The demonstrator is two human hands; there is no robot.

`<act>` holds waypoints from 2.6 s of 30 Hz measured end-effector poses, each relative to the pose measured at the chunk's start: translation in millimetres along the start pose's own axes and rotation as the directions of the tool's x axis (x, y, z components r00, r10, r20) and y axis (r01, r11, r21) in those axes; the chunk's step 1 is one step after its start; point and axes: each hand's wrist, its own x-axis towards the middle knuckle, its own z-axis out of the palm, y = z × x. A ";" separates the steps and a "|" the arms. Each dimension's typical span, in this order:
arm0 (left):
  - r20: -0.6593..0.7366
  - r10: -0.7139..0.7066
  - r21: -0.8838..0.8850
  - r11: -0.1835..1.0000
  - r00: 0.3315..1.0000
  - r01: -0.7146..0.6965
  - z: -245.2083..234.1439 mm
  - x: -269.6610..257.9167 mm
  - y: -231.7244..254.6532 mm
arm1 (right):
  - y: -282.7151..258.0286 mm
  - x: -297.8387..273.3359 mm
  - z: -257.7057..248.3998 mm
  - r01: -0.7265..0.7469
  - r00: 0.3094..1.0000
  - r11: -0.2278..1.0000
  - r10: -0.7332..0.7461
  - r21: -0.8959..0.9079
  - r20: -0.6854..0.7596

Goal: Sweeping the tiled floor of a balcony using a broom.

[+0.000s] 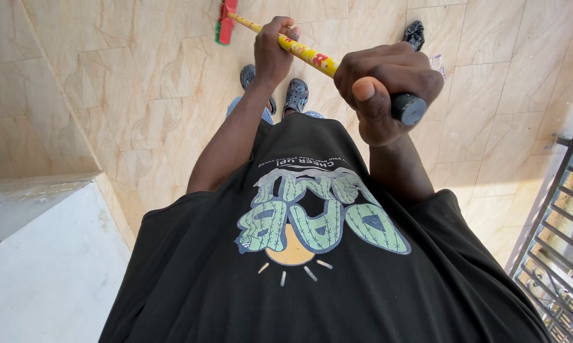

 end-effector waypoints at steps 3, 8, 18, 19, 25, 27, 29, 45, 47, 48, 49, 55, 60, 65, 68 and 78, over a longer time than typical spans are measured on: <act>-0.178 -0.066 0.040 0.996 0.982 0.074 -30.3 9.5 -52.2 | 38.2 7.8 20.7 -0.030 0.999 0.996 0.027 0.087 0.037; -0.270 -0.170 0.250 0.938 0.948 0.240 -75.8 14.1 -150.6 | 109.8 6.3 59.1 -0.193 0.980 0.966 0.181 0.171 0.084; -0.064 -0.214 0.142 0.965 0.975 0.221 -60.4 28.4 -242.3 | 150.2 54.2 97.4 -0.405 0.838 0.899 0.438 -0.167 0.324; -0.046 -0.204 0.118 0.971 0.978 0.208 -54.9 40.1 -228.4 | 151.3 60.5 93.2 -0.402 0.855 0.901 0.433 -0.163 0.285; 0.131 -0.161 0.013 0.987 0.978 0.161 -11.2 90.7 -177.1 | 128.2 103.8 81.4 -0.378 0.895 0.899 0.416 -0.222 0.160; 0.194 -0.149 0.022 0.989 0.969 0.148 2.8 102.9 -154.4 | 116.2 112.6 79.7 -0.351 0.908 0.891 0.399 -0.288 0.130; 0.342 -0.121 0.059 0.992 0.932 0.108 10.0 111.2 -134.1 | 107.4 116.8 82.5 -0.386 0.887 0.848 0.449 -0.363 0.106; 0.442 0.070 -0.029 0.998 0.895 -0.063 -83.5 152.0 -102.2 | 108.7 128.1 92.0 -0.123 0.992 0.963 0.114 -0.238 -0.050; 0.248 0.039 0.045 0.998 0.968 -0.052 -100.9 154.7 -124.4 | 131.0 127.2 95.2 -0.081 0.996 0.991 0.078 -0.109 -0.033; 0.241 0.031 0.051 0.998 0.970 -0.045 -111.7 157.2 -129.0 | 143.9 128.2 99.4 -0.081 0.996 0.992 0.079 -0.099 -0.027; 0.093 0.018 0.069 0.997 0.995 -0.025 -122.2 159.7 -133.5 | 156.9 129.0 103.5 -0.090 0.995 0.995 0.088 -0.050 -0.038; -0.251 -0.090 0.127 0.984 0.964 0.125 -143.9 177.7 -165.0 | 214.2 126.3 122.4 -0.188 0.978 0.977 0.195 0.098 -0.075; -0.246 -0.182 0.169 0.959 0.952 0.227 -117.4 179.6 -204.0 | 229.1 133.0 110.3 -0.355 0.934 0.933 0.357 0.066 -0.016; -0.109 -0.007 0.148 0.989 0.994 0.023 -55.6 185.3 -214.5 | 212.1 148.3 70.2 -0.465 0.855 0.860 0.497 -0.208 0.144; 0.058 -0.092 0.062 0.994 0.994 0.088 -23.3 203.4 -178.0 | 199.7 161.6 44.0 -0.459 0.868 0.845 0.493 -0.274 0.065; 0.270 0.142 -0.058 0.990 0.952 -0.131 53.0 245.0 -52.6 | 153.6 176.7 -35.9 -0.427 0.887 0.815 0.462 -0.392 -0.004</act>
